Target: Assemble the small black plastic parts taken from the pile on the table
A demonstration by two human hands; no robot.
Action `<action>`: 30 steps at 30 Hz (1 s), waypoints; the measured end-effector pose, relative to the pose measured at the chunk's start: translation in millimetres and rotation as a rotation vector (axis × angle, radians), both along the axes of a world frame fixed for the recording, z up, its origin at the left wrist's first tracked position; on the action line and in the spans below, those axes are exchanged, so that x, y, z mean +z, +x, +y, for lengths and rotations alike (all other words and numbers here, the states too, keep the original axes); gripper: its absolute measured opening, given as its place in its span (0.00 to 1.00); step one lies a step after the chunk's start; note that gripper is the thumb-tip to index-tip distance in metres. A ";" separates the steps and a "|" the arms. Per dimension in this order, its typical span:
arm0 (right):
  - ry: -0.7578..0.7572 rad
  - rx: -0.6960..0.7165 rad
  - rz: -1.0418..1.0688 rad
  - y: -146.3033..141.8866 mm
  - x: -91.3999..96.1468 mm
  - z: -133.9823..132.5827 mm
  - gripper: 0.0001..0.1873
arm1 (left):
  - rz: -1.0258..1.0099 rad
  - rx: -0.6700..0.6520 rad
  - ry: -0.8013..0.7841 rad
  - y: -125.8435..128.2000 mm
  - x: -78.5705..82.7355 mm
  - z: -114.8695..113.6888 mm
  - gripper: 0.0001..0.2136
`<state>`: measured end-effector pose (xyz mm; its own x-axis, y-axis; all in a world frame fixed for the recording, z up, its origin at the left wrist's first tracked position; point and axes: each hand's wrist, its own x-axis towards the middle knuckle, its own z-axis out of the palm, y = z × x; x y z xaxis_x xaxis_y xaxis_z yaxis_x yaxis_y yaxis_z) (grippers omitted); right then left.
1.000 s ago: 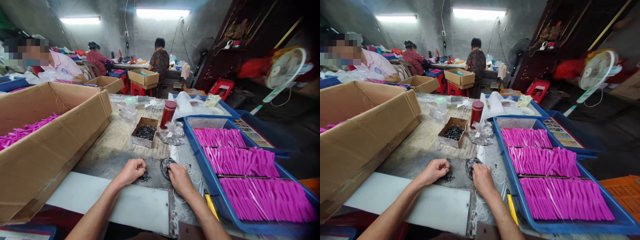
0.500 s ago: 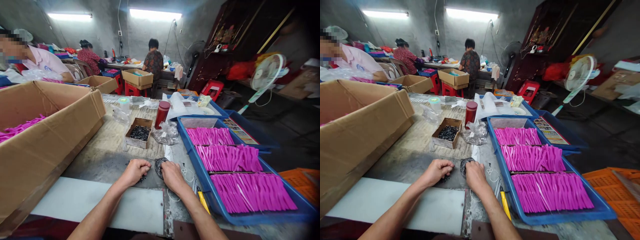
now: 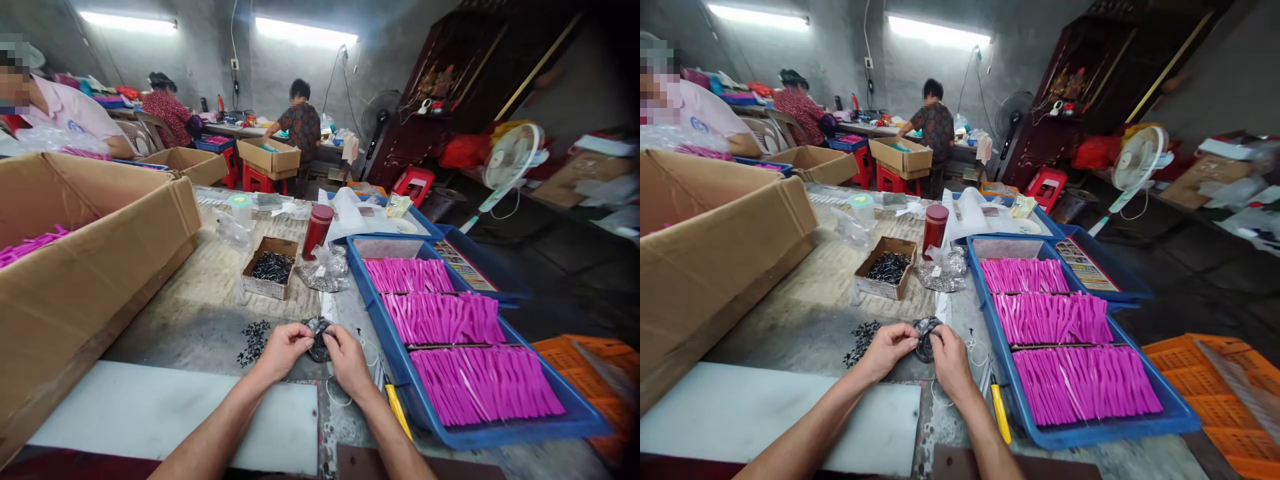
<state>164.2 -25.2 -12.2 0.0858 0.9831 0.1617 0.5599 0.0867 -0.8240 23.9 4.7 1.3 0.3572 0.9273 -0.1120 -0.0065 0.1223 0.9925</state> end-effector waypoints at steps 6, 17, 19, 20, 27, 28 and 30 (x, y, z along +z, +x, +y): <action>-0.071 -0.035 0.518 -5.8 6.5 -5.3 0.06 | -0.181 0.008 -0.124 3.7 -4.2 -4.3 0.07; -0.036 -0.109 0.522 -23.4 2.5 -11.0 0.06 | -0.183 0.012 -0.208 7.7 -3.3 -9.1 0.10; -0.033 -0.114 0.523 -24.6 0.6 -11.4 0.06 | -0.189 0.025 -0.204 7.8 -3.8 -9.0 0.10; -0.031 -0.116 0.538 -25.2 0.3 -11.5 0.06 | -0.196 0.033 -0.202 7.7 -4.0 -8.8 0.10; -0.061 -0.125 0.633 -29.4 2.6 -11.3 0.06 | -0.228 0.059 -0.194 7.1 -3.9 -8.0 0.09; -0.060 -0.123 0.623 -29.9 2.7 -11.1 0.06 | -0.227 0.059 -0.193 7.1 -4.1 -8.1 0.09; -0.050 -0.128 0.596 -30.5 2.3 -10.7 0.06 | -0.227 0.064 -0.194 7.2 -4.8 -8.1 0.09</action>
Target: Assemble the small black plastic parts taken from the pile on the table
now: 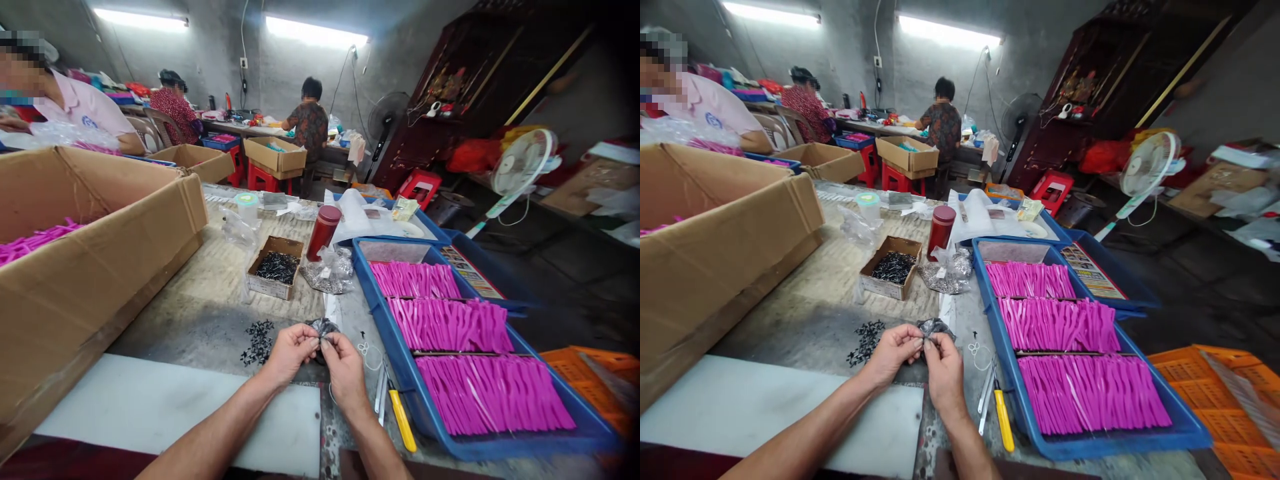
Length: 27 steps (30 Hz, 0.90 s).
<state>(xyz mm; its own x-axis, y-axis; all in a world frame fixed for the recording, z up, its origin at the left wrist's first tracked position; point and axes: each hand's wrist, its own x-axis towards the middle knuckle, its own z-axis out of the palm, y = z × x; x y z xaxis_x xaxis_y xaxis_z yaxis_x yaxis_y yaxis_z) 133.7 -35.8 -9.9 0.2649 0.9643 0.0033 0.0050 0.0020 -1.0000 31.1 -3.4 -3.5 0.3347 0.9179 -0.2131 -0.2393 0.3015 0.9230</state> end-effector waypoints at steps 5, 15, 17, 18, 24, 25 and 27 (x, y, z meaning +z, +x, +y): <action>0.010 -0.076 -0.036 1.7 0.4 0.6 0.06 | -0.006 -0.008 -0.002 -0.8 -1.9 0.4 0.09; 0.028 -0.153 -0.003 4.8 6.9 0.6 0.05 | -0.056 -0.027 -0.040 -2.7 -2.9 1.5 0.11; 0.040 -0.110 0.013 4.8 4.9 0.0 0.05 | -0.071 -0.026 -0.047 -2.9 -2.7 1.2 0.12; 0.043 -0.083 0.016 4.8 4.1 -0.5 0.06 | -0.079 -0.027 -0.050 -2.9 -2.5 1.1 0.12; 0.038 0.023 -0.025 3.3 1.5 -4.4 0.08 | -0.134 -0.021 -0.077 -3.2 -0.8 0.0 0.12; 0.039 0.024 -0.011 2.5 1.2 -4.6 0.08 | -0.139 -0.021 -0.081 -3.1 -0.3 -0.2 0.12; 0.048 0.018 0.025 1.0 1.2 -4.5 0.07 | -0.134 -0.025 -0.085 -3.1 0.9 -0.4 0.13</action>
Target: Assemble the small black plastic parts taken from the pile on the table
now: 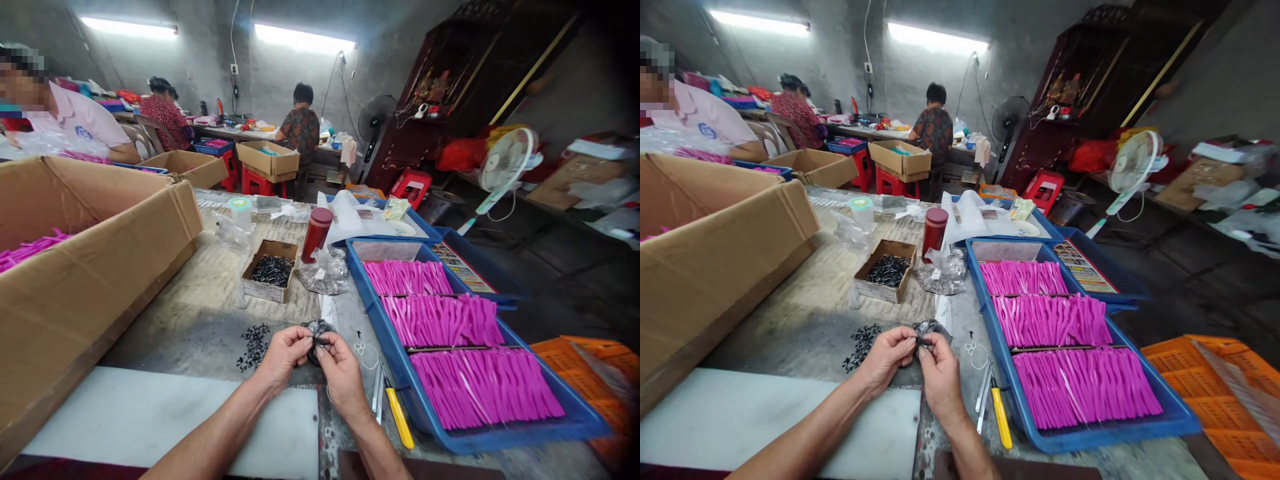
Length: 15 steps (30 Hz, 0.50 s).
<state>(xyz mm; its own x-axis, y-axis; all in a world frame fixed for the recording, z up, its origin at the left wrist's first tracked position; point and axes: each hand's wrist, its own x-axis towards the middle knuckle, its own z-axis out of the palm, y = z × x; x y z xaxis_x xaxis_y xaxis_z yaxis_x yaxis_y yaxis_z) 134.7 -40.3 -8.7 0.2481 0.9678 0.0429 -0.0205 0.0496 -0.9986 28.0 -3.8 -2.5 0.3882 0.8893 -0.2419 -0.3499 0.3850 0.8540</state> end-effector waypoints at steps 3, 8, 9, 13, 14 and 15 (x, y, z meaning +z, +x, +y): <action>0.020 0.007 0.027 -1.5 2.1 0.8 0.06 | 0.014 -0.011 0.001 -0.4 1.0 0.1 0.13; 0.025 0.033 0.040 -0.1 4.4 0.9 0.05 | 0.052 -0.041 0.020 -1.7 -0.5 1.0 0.13; 0.022 0.036 0.038 0.6 3.6 0.8 0.05 | 0.059 -0.047 0.024 -1.8 -0.9 1.1 0.12; 0.015 0.044 0.029 3.4 -1.2 0.3 0.06 | 0.062 -0.059 0.037 -1.6 -1.4 0.8 0.11; 0.015 0.044 0.030 3.8 -1.8 0.2 0.06 | 0.057 -0.063 0.039 -1.5 -1.3 0.6 0.11; 0.016 0.043 0.033 4.1 -2.0 0.0 0.06 | 0.051 -0.068 0.041 -1.4 -1.0 0.4 0.11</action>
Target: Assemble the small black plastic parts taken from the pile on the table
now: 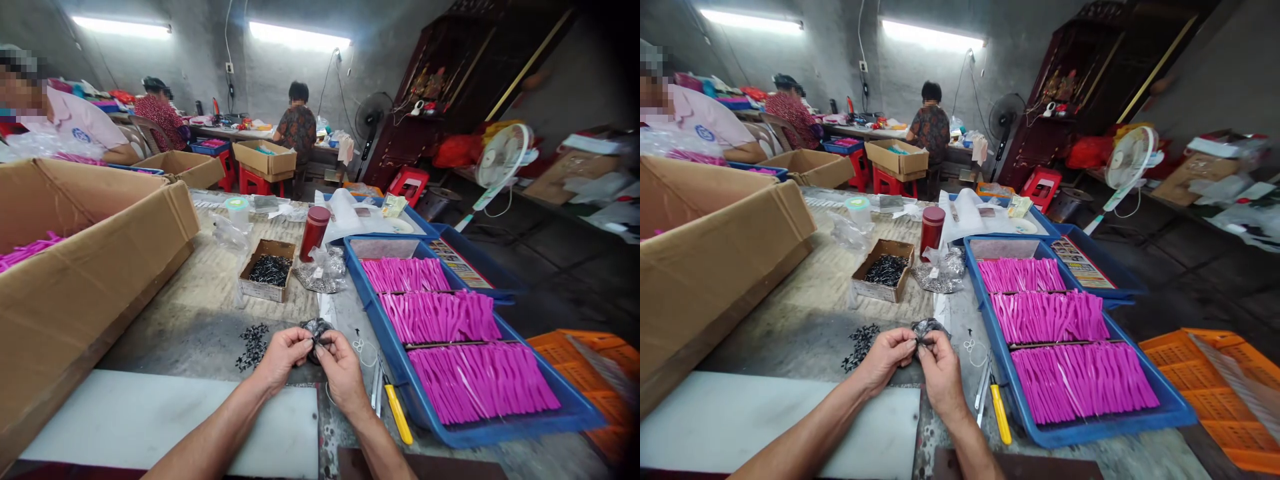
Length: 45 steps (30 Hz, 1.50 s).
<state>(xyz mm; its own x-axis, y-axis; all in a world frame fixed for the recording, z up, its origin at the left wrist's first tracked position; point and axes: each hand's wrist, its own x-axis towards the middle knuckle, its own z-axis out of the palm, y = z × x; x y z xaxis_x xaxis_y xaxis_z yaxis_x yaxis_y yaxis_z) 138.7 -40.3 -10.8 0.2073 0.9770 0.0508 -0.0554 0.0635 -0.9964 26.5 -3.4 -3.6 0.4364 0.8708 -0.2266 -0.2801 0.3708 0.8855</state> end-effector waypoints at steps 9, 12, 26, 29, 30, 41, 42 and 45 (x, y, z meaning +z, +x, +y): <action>0.012 0.054 0.083 -1.0 6.3 -1.6 0.04 | -0.027 -0.033 -0.002 -0.6 0.8 -0.5 0.09; 0.015 0.052 0.096 -1.2 6.2 -1.7 0.04 | -0.029 -0.032 0.005 -0.8 1.1 -0.4 0.09; -0.009 0.028 0.119 -0.4 3.3 -1.0 0.04 | -0.005 -0.042 0.017 -0.7 2.3 0.0 0.09; -0.008 0.043 0.128 -0.1 2.4 -1.2 0.04 | -0.009 -0.054 0.031 -1.1 0.5 0.5 0.09; -0.009 0.048 0.127 0.1 2.0 -1.2 0.04 | -0.010 -0.058 0.036 -1.3 -0.4 0.7 0.09; -0.045 0.113 0.214 2.7 6.7 -1.1 0.07 | -0.038 -0.102 0.062 -2.3 -2.1 0.8 0.07; -0.051 0.122 0.228 3.2 7.3 -0.7 0.07 | -0.039 -0.105 0.063 -2.4 -1.9 0.9 0.07; -0.074 0.150 0.263 5.3 8.1 0.2 0.08 | -0.035 -0.117 0.074 -2.5 -2.7 1.0 0.08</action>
